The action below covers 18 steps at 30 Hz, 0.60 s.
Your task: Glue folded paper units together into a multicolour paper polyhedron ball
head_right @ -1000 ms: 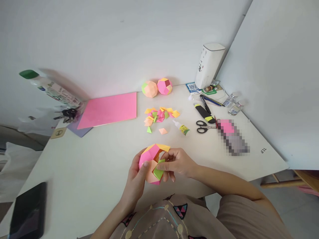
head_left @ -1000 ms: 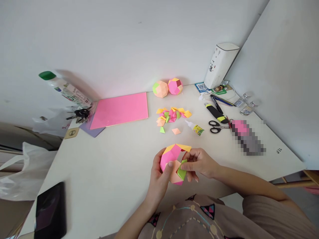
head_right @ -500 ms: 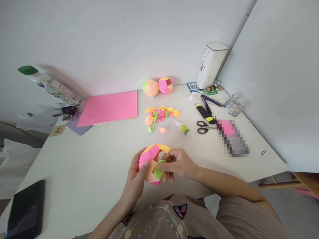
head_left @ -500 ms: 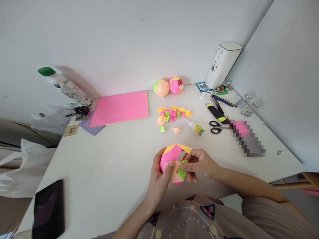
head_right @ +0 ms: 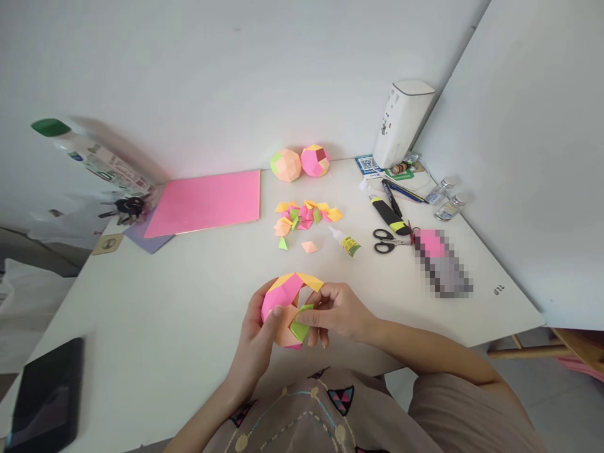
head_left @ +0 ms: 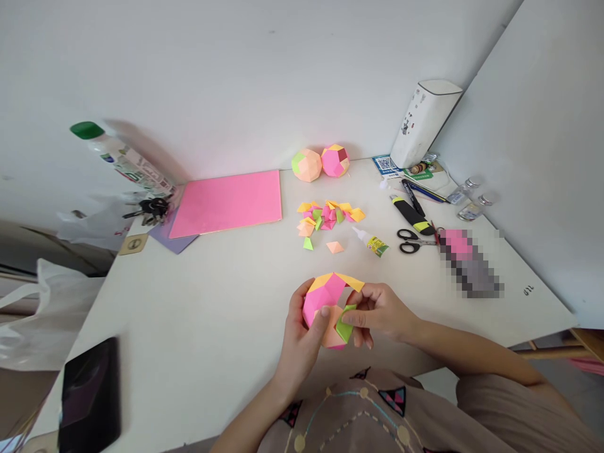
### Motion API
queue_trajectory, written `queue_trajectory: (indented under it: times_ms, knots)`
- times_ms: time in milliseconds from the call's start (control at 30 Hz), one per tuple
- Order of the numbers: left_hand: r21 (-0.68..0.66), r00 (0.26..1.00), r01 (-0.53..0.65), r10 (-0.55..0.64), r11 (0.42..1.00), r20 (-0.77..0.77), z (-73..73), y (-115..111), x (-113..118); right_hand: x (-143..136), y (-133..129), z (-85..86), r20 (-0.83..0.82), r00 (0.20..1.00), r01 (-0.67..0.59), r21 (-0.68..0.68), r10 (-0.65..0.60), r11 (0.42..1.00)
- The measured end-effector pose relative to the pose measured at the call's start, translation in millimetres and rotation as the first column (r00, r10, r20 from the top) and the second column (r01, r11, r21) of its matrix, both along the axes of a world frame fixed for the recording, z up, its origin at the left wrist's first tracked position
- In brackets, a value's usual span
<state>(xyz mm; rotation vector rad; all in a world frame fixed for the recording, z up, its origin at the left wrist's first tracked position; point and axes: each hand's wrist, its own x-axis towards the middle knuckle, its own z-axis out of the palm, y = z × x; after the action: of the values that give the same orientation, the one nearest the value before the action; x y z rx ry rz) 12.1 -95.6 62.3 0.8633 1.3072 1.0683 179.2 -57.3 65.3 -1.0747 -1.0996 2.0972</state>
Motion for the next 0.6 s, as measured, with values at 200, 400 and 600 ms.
queue_trajectory:
  times_ms: [200,400,600]
  knots:
    - [0.002,1.000,-0.005,0.005,1.000,-0.014,-2.3,-0.1,-0.3,-0.1,0.3,-1.3,0.008,1.000,-0.009,-0.009,0.010,1.000]
    - [-0.006,1.000,-0.003,0.003,1.000,-0.014,-0.5,0.0,-0.1,-0.4,-0.4,1.2,0.001,1.000,-0.008,-0.007,0.008,1.000]
    - [0.003,1.000,0.001,-0.001,1.000,-0.021,0.2,0.1,-0.4,-0.7,-0.8,2.1,0.007,1.000,0.002,0.005,-0.002,1.000]
